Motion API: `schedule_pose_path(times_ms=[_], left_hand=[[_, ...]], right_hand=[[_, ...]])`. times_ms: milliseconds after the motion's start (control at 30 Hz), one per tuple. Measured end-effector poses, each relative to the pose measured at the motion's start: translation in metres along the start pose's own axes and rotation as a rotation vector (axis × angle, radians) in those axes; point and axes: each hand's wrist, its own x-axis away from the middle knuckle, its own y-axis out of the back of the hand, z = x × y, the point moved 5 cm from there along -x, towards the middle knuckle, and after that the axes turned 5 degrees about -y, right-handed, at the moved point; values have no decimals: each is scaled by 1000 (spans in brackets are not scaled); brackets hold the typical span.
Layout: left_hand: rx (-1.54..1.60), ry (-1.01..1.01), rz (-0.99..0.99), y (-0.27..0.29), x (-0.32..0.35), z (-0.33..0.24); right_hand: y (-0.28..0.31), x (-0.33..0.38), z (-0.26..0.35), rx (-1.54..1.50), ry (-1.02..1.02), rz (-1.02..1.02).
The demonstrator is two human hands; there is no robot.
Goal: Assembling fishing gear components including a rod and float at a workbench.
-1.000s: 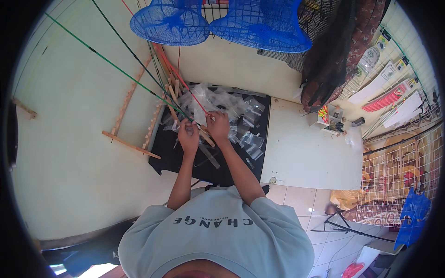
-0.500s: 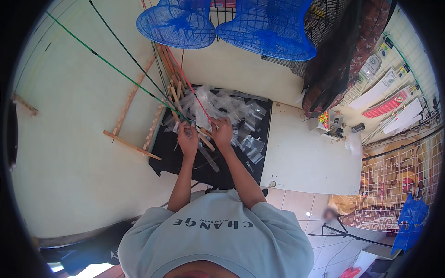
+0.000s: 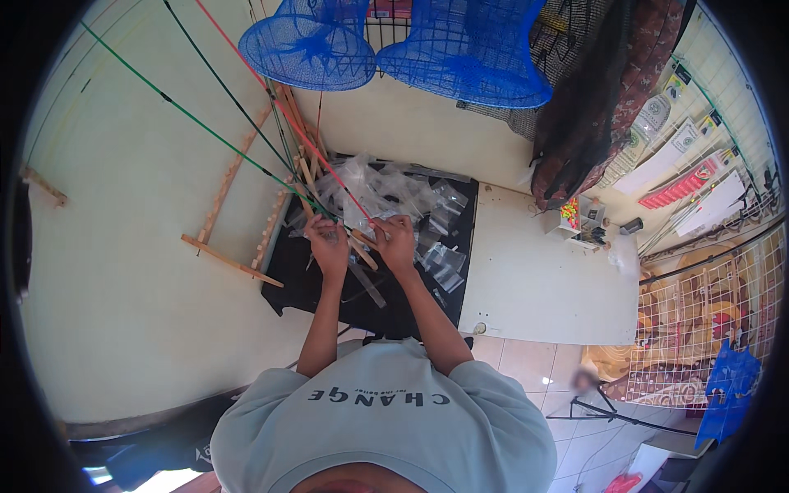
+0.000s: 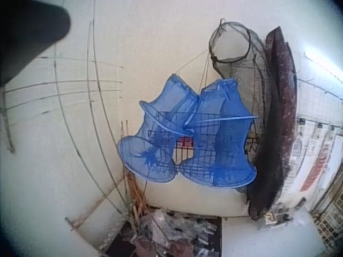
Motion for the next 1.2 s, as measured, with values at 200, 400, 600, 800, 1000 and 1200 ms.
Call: schedule_pose_path(times_ms=[200,400,600,800,1000,1200], left_hand=[[-19,-78,-48,-4,6,-5],[-226,-482,-45,-13,22,-44],[22,-424,225,-51,35,-70],[184,-467,378,-93,52,-101],[263,-452,479,-134,78,-128],[370,-297,614,-172,114,-146]], right_hand=[[14,0,-8,1,-50,-41],[39,-1,-16,2,-62,-97],[73,-2,-13,-51,0,-108],[120,0,-28,-5,-16,-193],[170,5,-40,13,-44,-242],[218,16,-60,61,-28,-306]])
